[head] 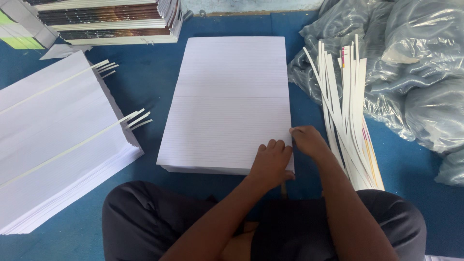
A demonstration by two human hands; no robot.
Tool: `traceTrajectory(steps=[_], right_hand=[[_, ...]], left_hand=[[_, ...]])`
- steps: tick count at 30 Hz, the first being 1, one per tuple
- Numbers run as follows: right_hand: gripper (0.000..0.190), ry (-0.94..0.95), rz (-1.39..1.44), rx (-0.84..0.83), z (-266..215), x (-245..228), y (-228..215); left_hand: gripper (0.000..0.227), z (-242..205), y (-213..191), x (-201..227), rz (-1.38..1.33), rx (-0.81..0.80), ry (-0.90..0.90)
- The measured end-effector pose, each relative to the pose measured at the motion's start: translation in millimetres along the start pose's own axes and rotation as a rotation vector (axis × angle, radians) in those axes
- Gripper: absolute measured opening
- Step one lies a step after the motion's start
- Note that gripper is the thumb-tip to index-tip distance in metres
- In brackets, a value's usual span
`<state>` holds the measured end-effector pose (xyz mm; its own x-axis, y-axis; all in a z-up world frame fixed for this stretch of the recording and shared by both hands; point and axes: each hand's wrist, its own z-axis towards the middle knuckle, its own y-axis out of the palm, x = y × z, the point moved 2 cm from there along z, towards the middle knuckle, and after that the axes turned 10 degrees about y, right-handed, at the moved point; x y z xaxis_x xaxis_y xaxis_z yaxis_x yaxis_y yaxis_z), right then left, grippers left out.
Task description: The person folds lined paper sheets in half and stacks them. They then place white plastic strips across the folded edges of the stack and flip through the pages to check alignment.
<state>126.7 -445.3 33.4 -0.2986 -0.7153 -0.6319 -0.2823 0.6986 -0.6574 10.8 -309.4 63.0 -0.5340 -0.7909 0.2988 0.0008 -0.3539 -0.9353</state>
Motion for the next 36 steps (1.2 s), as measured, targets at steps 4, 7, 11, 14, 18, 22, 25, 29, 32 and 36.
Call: traceTrajectory(steps=[4,7,11,14,18,22,25,29,32,36], right_hand=[[0.046,0.018,0.04,-0.037,-3,-3,-3],[0.052,0.084,0.175,-0.108,-7,-6,-6],[0.062,0.228,0.281,-0.141,-12,-13,-9],[0.07,0.27,0.302,-0.171,-21,-17,-13],[0.067,0.334,0.254,-0.082,-31,-22,-18],[0.063,0.325,0.272,-0.009,-39,-25,-23],[0.061,0.314,0.249,0.036,-40,-27,-25],[0.059,0.282,0.243,0.063,-36,-22,-26],[0.057,0.273,0.233,0.074,-32,-20,-25],[0.058,0.251,0.21,0.064,-31,-17,-24]], left_hand=[[0.059,-4,4,-8,-0.024,0.027,0.017],[0.048,-8,6,-23,-0.217,0.093,-0.005],[0.031,-10,7,-37,-0.45,0.193,-0.069],[0.03,-10,9,-44,-0.585,0.185,-0.152],[0.034,-14,11,-50,-0.748,0.198,-0.249],[0.034,-15,14,-52,-0.819,0.233,-0.23],[0.032,-17,14,-54,-0.878,0.221,-0.266],[0.03,-19,16,-55,-0.915,0.239,-0.273],[0.03,-21,16,-56,-0.914,0.257,-0.26],[0.031,-21,18,-57,-0.933,0.27,-0.266]])
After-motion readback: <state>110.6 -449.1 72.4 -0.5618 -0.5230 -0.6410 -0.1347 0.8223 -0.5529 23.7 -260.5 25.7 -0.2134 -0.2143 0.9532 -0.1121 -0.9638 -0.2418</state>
